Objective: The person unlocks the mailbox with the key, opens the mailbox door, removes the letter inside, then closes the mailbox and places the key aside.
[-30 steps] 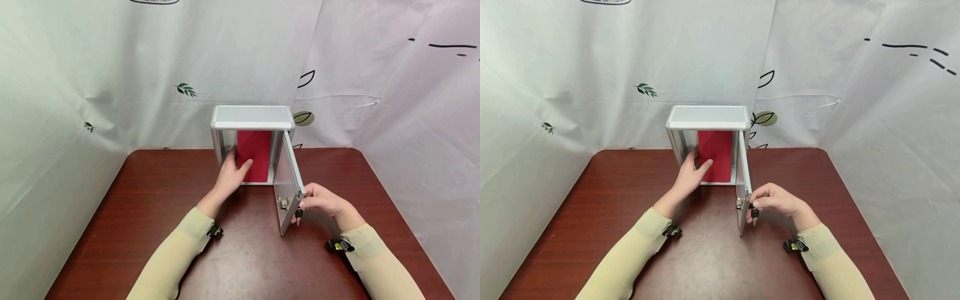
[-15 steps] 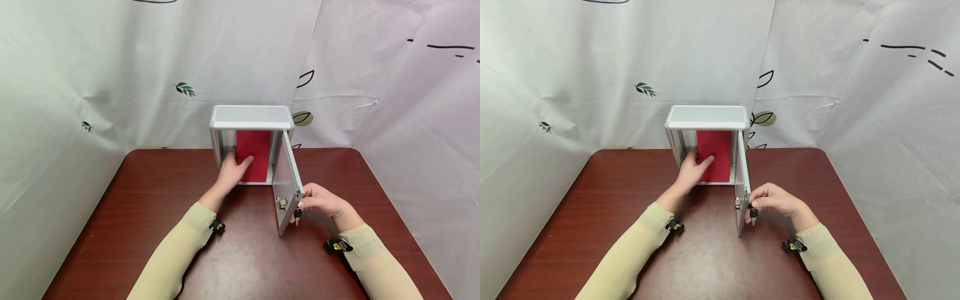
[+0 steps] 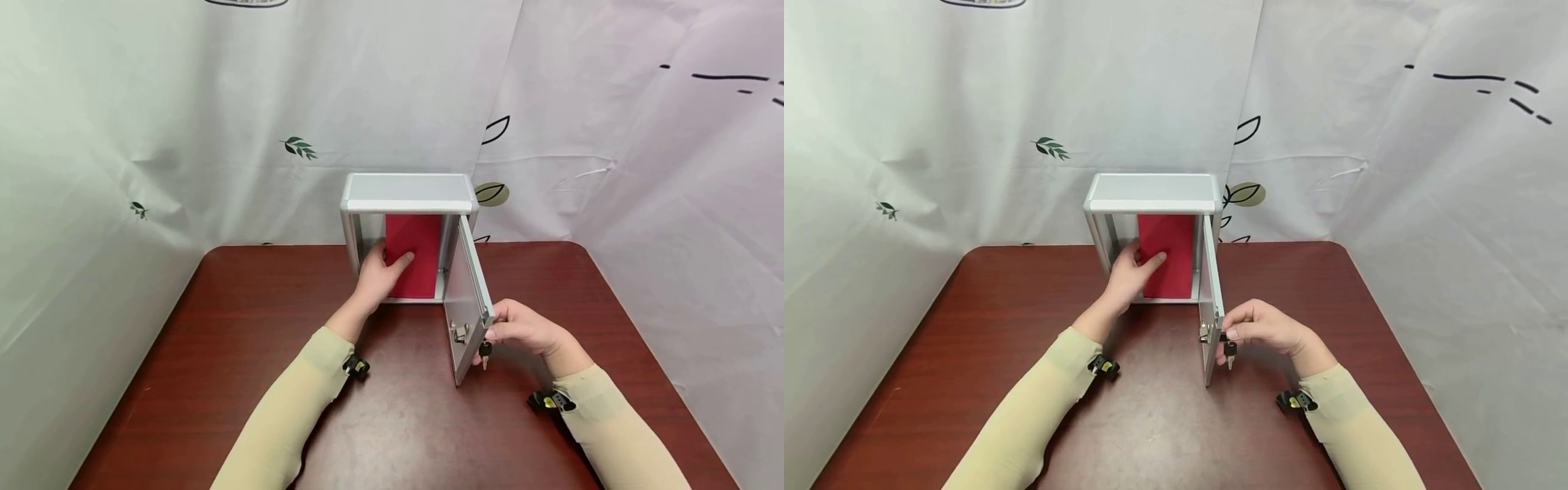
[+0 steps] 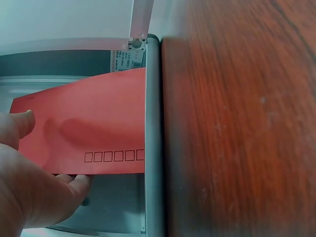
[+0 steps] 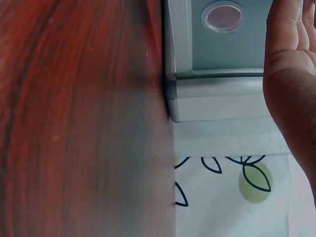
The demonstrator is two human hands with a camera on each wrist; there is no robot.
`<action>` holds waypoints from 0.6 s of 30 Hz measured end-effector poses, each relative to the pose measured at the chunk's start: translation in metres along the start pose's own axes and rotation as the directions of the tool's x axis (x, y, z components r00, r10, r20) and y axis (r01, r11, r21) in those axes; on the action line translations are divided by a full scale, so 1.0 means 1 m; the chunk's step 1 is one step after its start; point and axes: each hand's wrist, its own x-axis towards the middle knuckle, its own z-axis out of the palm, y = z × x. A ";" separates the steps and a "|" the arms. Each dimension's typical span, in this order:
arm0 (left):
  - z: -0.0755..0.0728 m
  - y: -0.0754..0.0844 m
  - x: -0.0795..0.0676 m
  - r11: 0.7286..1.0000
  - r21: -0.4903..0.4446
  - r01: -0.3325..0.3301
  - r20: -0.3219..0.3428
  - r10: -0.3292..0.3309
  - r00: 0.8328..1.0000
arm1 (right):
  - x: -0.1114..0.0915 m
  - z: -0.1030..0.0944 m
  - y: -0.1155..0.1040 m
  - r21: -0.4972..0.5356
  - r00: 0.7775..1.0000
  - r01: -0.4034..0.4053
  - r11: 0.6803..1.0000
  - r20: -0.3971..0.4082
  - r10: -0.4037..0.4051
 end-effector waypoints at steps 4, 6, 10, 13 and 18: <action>0.000 0.000 0.003 1.000 -0.023 -0.003 -0.015 0.003 1.000 | 0.001 0.000 0.000 0.006 1.000 0.003 1.000 0.007 -0.003; 0.001 0.000 0.004 0.999 -0.042 -0.004 -0.016 0.003 1.000 | 0.001 0.000 0.000 0.008 1.000 0.005 1.000 0.007 -0.005; 0.002 -0.001 0.006 0.997 -0.072 0.002 -0.015 -0.003 1.000 | 0.001 0.001 -0.001 0.009 1.000 0.000 1.000 0.002 0.000; 0.002 -0.002 0.007 0.996 -0.093 0.012 -0.012 -0.014 1.000 | 0.001 0.001 -0.001 0.019 1.000 -0.008 1.000 -0.007 0.008; 0.003 -0.004 0.008 0.991 -0.129 0.024 -0.007 -0.025 1.000 | 0.000 0.001 -0.001 0.023 1.000 -0.012 1.000 -0.010 0.012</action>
